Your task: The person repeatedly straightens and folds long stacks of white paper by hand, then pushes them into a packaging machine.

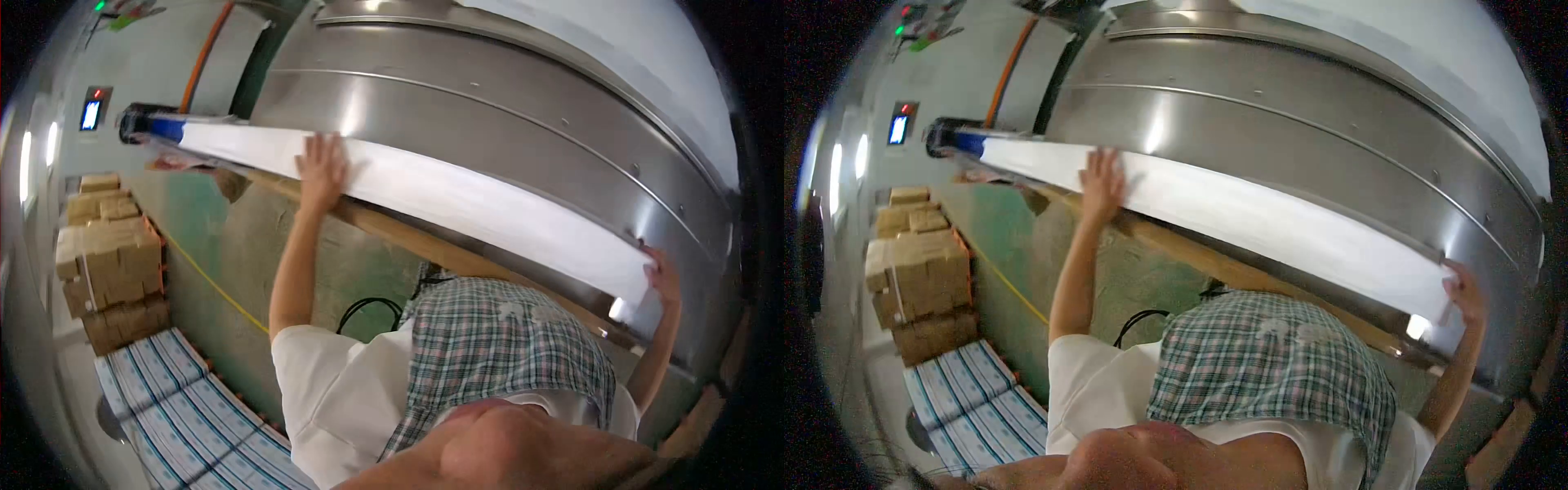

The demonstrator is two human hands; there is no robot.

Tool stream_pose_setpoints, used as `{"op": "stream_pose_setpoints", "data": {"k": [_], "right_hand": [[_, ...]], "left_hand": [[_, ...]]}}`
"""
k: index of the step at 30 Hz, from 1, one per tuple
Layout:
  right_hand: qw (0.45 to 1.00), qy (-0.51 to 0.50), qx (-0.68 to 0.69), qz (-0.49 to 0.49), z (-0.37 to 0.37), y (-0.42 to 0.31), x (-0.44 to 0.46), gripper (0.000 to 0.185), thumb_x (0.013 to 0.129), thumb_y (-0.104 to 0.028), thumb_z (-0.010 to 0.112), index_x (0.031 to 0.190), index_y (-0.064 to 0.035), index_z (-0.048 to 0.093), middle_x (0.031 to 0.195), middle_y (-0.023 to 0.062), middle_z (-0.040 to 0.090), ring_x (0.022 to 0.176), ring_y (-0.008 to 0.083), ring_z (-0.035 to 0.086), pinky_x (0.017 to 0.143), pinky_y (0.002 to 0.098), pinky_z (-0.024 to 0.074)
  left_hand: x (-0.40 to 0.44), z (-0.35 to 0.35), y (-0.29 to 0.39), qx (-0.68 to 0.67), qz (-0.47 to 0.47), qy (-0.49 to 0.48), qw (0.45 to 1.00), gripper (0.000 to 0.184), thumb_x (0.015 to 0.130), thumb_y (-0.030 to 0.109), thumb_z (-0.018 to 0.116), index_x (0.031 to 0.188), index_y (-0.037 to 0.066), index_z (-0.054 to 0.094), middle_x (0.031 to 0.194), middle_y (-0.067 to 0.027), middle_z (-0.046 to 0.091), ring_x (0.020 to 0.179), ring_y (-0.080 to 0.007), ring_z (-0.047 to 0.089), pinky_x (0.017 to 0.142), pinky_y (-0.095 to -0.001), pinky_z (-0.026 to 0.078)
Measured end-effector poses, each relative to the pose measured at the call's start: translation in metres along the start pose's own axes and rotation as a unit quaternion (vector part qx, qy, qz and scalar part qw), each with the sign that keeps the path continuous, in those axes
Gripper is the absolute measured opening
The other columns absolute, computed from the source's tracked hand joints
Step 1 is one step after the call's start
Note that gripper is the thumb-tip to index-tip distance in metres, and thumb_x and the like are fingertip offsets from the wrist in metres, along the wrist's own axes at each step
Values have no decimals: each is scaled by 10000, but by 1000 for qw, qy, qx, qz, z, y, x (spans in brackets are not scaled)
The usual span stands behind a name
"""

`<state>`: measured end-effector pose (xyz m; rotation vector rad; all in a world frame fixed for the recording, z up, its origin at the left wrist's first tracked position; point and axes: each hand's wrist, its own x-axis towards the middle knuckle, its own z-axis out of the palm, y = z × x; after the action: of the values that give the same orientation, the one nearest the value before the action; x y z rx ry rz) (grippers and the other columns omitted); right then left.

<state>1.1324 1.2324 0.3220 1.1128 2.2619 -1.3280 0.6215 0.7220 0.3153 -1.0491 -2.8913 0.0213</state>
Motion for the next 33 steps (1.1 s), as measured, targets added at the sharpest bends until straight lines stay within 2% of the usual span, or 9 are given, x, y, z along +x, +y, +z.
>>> {"op": "stream_pose_setpoints", "data": {"k": [2, 4, 8, 15, 23, 26, 28, 31, 33], "right_hand": [[990, -84, 96, -62, 19, -25, 12, 513, 738, -322, 645, 1162, -67, 507, 1153, 84, 484, 1057, 205, 461, 914, 307, 350], [978, -142, 152, -3, 44, -50, 16, 604, 686, -295, 692, 1194, -56, 470, 1129, 78, 488, 972, 184, 492, 852, 297, 390], [981, -182, 57, -46, 77, -121, 28, 541, 744, -247, 654, 1194, -33, 442, 1102, 81, 498, 930, 179, 507, 761, 284, 435], [958, -191, 24, -214, 160, -202, 72, 520, 775, -325, 618, 1145, 10, 472, 1100, 146, 504, 999, 230, 487, 842, 316, 399], [957, -173, -36, -231, 259, -318, 101, 481, 813, -350, 560, 1116, 18, 489, 1040, 157, 526, 926, 236, 526, 784, 314, 430], [951, -155, 15, -268, 303, -339, 117, 463, 832, -332, 549, 1132, 11, 471, 1027, 125, 513, 928, 186, 509, 763, 280, 436], [927, -233, 208, -210, 318, -356, 116, 413, 838, -288, 546, 1120, 6, 479, 996, 121, 543, 937, 178, 514, 773, 291, 437], [964, -75, 112, -230, 321, -352, 143, 367, 827, -222, 558, 1113, -3, 487, 973, 132, 563, 945, 200, 520, 773, 313, 442], [977, 172, 6, -128, 301, -340, 158, 297, 795, -138, 566, 1065, -24, 515, 942, 132, 572, 914, 249, 532, 761, 335, 441]], "left_hand": [[-21, -4, 24, -22, 35, 0, 999, 596, 838, 288, 479, 1371, 214, 224, 1447, -102, 86, 1330, -288, 79, 1029, -545, 55], [-36, -7, 42, -35, 60, 36, 997, 559, 835, 377, 428, 1349, 202, 294, 1435, -117, 144, 1322, -298, 130, 1039, -511, 69], [-36, -21, 38, -88, 87, 80, 989, 544, 817, 454, 434, 1290, 189, 397, 1387, -158, 247, 1286, -336, 210, 1018, -530, 122], [-35, -28, 38, -91, 129, 68, 985, 527, 814, 423, 454, 1277, 177, 409, 1369, -176, 273, 1271, -345, 242, 1014, -522, 160], [-34, -45, 38, -179, 238, 9, 955, 582, 782, 433, 526, 1250, 104, 423, 1339, -223, 290, 1260, -362, 249, 1026, -492, 175], [-34, -48, 30, -231, 292, -23, 928, 586, 772, 430, 543, 1210, 53, 445, 1309, -241, 319, 1247, -373, 267, 1026, -480, 193], [-29, -49, 20, -274, 330, -14, 903, 539, 770, 374, 576, 1160, 17, 474, 1264, -218, 389, 1223, -350, 318, 1019, -470, 222], [-10, -51, -23, -414, 371, -61, 829, 435, 758, 263, 635, 1103, 25, 516, 1122, -152, 533, 1096, -301, 474, 957, -435, 345], [13, -78, -52, -439, 324, -145, 825, 372, 771, 203, 628, 1086, 28, 535, 1069, -152, 569, 982, -301, 552, 850, -372, 445]]}}
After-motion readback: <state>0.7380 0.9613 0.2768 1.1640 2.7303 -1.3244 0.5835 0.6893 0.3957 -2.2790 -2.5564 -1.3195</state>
